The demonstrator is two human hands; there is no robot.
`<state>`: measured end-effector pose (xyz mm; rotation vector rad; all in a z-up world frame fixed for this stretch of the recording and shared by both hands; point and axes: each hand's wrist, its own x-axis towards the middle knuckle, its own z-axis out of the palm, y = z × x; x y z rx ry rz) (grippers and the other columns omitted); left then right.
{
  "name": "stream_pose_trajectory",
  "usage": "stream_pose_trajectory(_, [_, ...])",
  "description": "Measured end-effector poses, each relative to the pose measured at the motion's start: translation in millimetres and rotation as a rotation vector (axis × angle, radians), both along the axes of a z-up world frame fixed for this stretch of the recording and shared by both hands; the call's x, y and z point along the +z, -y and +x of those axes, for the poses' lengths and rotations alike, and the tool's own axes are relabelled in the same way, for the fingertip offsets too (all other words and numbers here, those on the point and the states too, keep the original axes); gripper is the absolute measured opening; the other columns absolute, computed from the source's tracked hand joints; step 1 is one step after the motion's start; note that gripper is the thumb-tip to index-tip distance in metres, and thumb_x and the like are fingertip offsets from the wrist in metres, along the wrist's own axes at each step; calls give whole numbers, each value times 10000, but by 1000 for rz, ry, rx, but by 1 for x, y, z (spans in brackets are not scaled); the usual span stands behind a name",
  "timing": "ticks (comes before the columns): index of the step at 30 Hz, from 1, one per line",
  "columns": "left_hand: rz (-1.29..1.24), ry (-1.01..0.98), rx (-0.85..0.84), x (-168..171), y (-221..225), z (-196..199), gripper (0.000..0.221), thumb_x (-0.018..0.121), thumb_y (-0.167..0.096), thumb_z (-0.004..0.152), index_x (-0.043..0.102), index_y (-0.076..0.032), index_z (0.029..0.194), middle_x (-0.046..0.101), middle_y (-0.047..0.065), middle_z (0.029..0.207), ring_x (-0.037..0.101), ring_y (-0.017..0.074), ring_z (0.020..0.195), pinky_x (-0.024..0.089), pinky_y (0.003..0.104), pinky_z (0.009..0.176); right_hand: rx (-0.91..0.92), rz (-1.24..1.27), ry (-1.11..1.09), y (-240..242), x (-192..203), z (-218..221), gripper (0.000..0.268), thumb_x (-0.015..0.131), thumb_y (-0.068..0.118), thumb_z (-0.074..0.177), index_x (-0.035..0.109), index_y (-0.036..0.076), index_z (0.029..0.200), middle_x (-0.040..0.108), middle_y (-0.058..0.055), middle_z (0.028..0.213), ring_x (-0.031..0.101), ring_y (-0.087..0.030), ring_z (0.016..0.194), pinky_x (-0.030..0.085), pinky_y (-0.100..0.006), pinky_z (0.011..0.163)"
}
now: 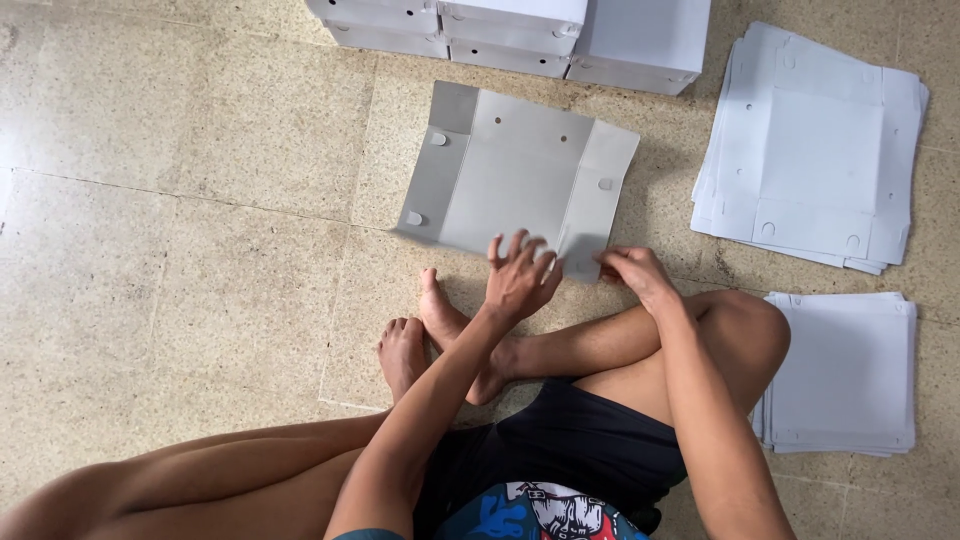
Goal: Manually folding and assembling white cardboard boxes from flat templates while sitting on the floor.
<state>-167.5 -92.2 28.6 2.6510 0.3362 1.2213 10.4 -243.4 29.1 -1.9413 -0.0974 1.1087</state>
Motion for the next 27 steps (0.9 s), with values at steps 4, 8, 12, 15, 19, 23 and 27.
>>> stream_pose_trajectory(4, [-277,-217,333,6,-3,-9,414,695,-384,862,585,-207,1220,377,104,1490,245,327,1429,92,526,1109,228,-5,-6,-5,35,-23,180,737,280,869,793,117,921,741,-61,853,659,-142,800,545,-268,753])
stream_pose_trajectory(8, [-600,-216,435,8,-16,-19,1001,809,-332,754,254,-196,1576,-47,286,1657,-32,515,1509,71,664,1166,52,49,124,-7,18,-12,320,693,293,972,714,49,1179,728,-199,1068,728,-259,915,594,-328,790])
stream_pose_trajectory(12, [-989,-122,429,19,-23,-33,1115,741,-92,741,45,-139,1611,-188,299,1617,273,639,1386,402,746,1041,44,-181,492,0,-12,18,391,687,398,870,697,244,1229,733,5,884,700,-197,954,548,-352,857])
stream_pose_trajectory(15, [-1008,-122,328,10,-23,-42,1009,587,10,817,-1,-104,1629,-204,218,1656,214,622,1417,448,705,1008,-6,-137,573,-4,-21,24,423,701,417,853,671,262,1246,726,69,1031,663,-139,1008,510,-282,905])
stream_pose_trajectory(19, [-1076,-251,200,4,-9,-48,1017,484,117,795,-19,-164,1632,-287,237,1623,251,626,1394,497,656,975,38,-90,674,-2,-22,16,621,767,312,863,558,45,1383,680,-105,1117,695,-236,991,570,-388,868])
stream_pose_trajectory(23, [-1111,-352,82,16,-29,-58,1071,518,136,797,-61,-220,1625,-305,249,1612,340,634,1350,476,674,1005,12,-64,797,-1,-10,12,272,739,303,962,684,78,819,680,-75,677,699,-253,697,509,-372,617])
stream_pose_trajectory(27, [-1148,-680,490,-25,-55,-58,1027,592,-264,939,-186,-303,1608,-81,-19,1713,242,229,1536,76,511,1251,-7,10,663,-8,15,-6,246,769,275,904,719,130,1097,726,-49,766,716,-130,752,554,-312,659])
